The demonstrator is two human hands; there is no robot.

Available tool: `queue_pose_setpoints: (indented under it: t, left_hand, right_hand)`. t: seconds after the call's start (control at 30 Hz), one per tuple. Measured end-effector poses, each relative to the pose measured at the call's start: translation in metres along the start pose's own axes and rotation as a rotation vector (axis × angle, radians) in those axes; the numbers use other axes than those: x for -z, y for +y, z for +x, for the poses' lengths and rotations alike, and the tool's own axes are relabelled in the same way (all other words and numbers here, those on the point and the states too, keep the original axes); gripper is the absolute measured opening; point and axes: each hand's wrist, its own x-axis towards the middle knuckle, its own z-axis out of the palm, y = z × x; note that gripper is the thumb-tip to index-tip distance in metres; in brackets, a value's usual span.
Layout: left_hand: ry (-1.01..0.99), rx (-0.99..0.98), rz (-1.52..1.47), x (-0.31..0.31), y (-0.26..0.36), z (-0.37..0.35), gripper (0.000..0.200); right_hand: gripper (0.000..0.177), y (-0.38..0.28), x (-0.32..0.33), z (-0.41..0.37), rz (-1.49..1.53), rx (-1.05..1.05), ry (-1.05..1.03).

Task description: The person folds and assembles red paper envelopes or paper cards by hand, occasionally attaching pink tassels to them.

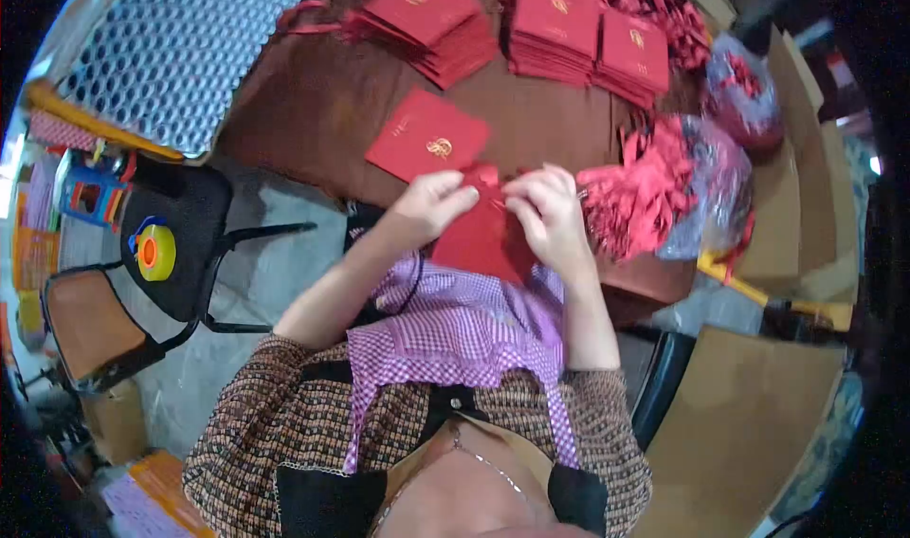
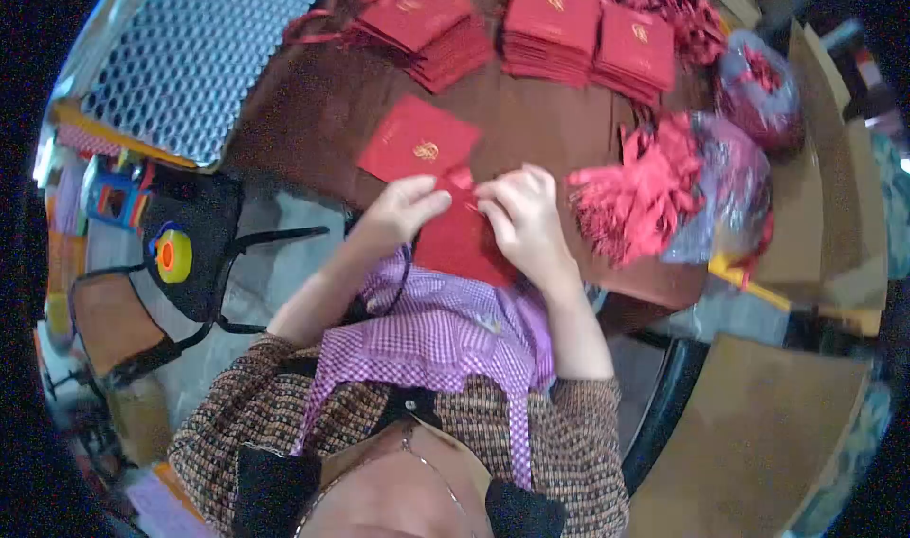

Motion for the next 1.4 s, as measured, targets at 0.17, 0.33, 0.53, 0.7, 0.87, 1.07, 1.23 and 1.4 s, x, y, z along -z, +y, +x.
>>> queue_pose_setpoints:
  t: [0.17,0.33,0.53,0.7,0.87,1.07,1.23,1.4]
  left_hand:
    - [0.171,-0.09,-0.201,0.003,0.004,-0.003,0.019]
    - [0.299,-0.084,-0.447,-0.01,0.04,-0.016,0.015]
    - [0.487,-0.242,-0.644,0.037,-0.005,-0.006,0.009]
    - [0.825,-0.327,-0.837,0.137,0.007,0.002,0.006]
    - [0.982,-0.271,-0.828,0.227,0.006,0.002,0.014]
    - [1.132,-0.131,-0.108,0.236,-0.032,0.007,0.036]
    - [0.985,-0.501,0.774,0.156,-0.016,0.02,0.025]
    - [0.218,-0.357,1.202,0.095,-0.022,0.076,0.061]
  right_hand:
    - [0.045,-0.003,0.0,0.002,-0.107,-0.161,0.145]
    - [0.047,0.014,-0.016,-0.017,0.668,-0.591,0.259]
    - [0.039,0.025,-0.027,-0.027,0.742,-0.664,0.269]
    - [0.024,0.022,-0.026,-0.039,0.595,-0.689,0.052]
    - [0.021,0.022,-0.038,-0.047,0.585,-0.647,0.051]
    - [0.021,0.028,-0.039,-0.058,0.507,-0.611,0.045]
    - [0.02,0.03,-0.038,-0.058,0.492,-0.638,0.043]
    - [0.019,0.018,-0.039,-0.046,0.195,-0.406,-0.056]
